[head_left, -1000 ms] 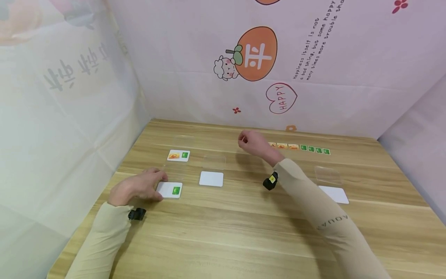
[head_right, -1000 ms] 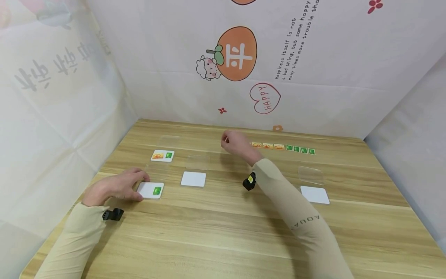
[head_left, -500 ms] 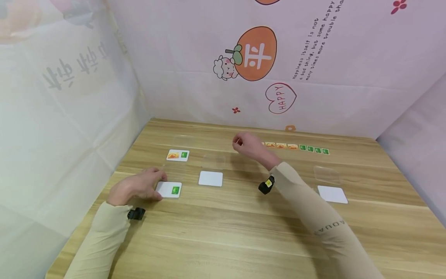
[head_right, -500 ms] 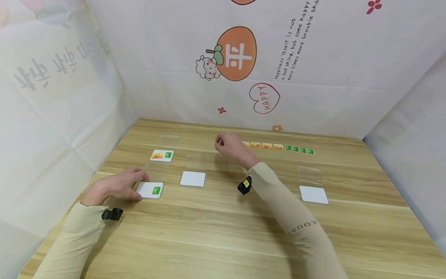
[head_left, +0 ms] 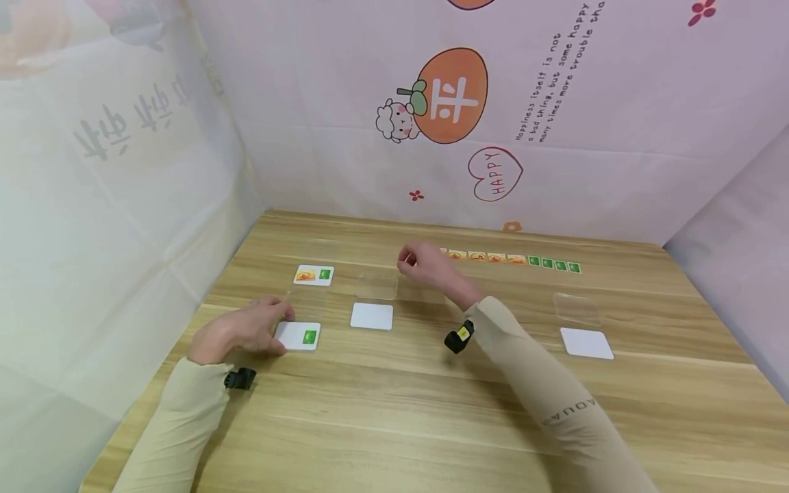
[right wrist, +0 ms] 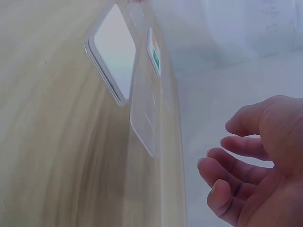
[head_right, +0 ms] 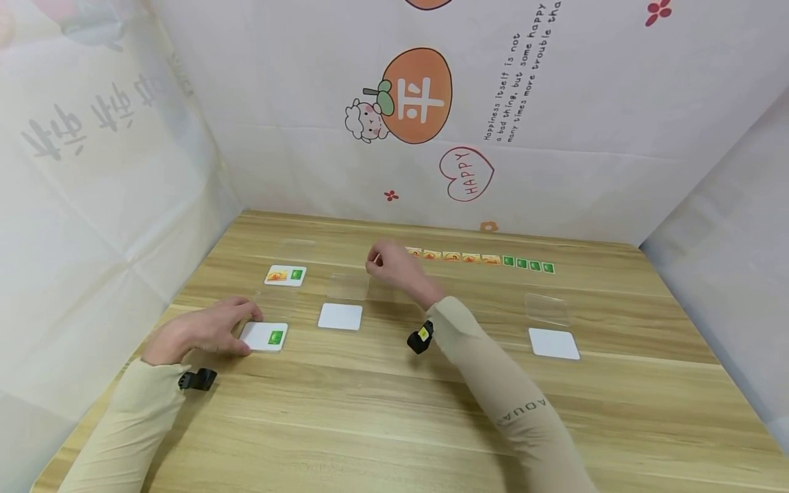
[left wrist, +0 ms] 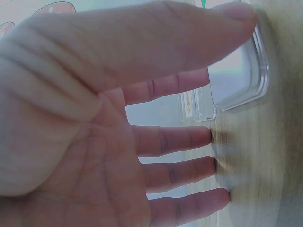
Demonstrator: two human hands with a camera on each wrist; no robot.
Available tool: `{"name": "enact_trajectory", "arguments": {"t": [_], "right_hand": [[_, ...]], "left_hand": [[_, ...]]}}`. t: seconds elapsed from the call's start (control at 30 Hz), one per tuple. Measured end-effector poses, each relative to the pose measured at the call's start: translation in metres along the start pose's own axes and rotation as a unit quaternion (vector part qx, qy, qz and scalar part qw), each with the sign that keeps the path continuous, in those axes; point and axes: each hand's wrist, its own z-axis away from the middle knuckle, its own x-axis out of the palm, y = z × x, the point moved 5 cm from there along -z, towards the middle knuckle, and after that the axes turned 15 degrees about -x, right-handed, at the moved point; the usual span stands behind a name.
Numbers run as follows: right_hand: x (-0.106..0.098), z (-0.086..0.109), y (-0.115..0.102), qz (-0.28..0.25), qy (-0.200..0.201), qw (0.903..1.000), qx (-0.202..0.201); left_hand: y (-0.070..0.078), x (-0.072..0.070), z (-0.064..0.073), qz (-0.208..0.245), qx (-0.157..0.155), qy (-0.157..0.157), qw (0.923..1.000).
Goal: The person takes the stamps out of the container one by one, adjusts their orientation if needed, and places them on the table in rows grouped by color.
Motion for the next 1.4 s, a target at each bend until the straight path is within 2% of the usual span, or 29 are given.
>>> {"name": "enact_trajectory", "arguments": {"t": [0.6,0.83,1.03,1.4], "right_hand": [[0.023,-0.003,-0.024,-0.018,-0.011,0.9995,-0.024],[0.035,-0.003,-0.031,-0.043,-0.026,0.9987,-0.009],[0.043,-0.002,-0.038,-0.052,-0.032,0.9980,-0.011],[0.056,-0.003,-0.048,-0.046,-0.034,0.9983,-0.015]], "left_hand": [[0.001,-0.001,0.003,0.006,-0.001,-0.003,1.0000],[0.001,-0.001,0.003,0.008,0.001,-0.004,1.0000],[0.001,-0.001,0.003,0.009,0.000,-0.003,1.0000],[0.002,-0.001,0.003,0.007,0.002,-0.001,1.0000]]}}
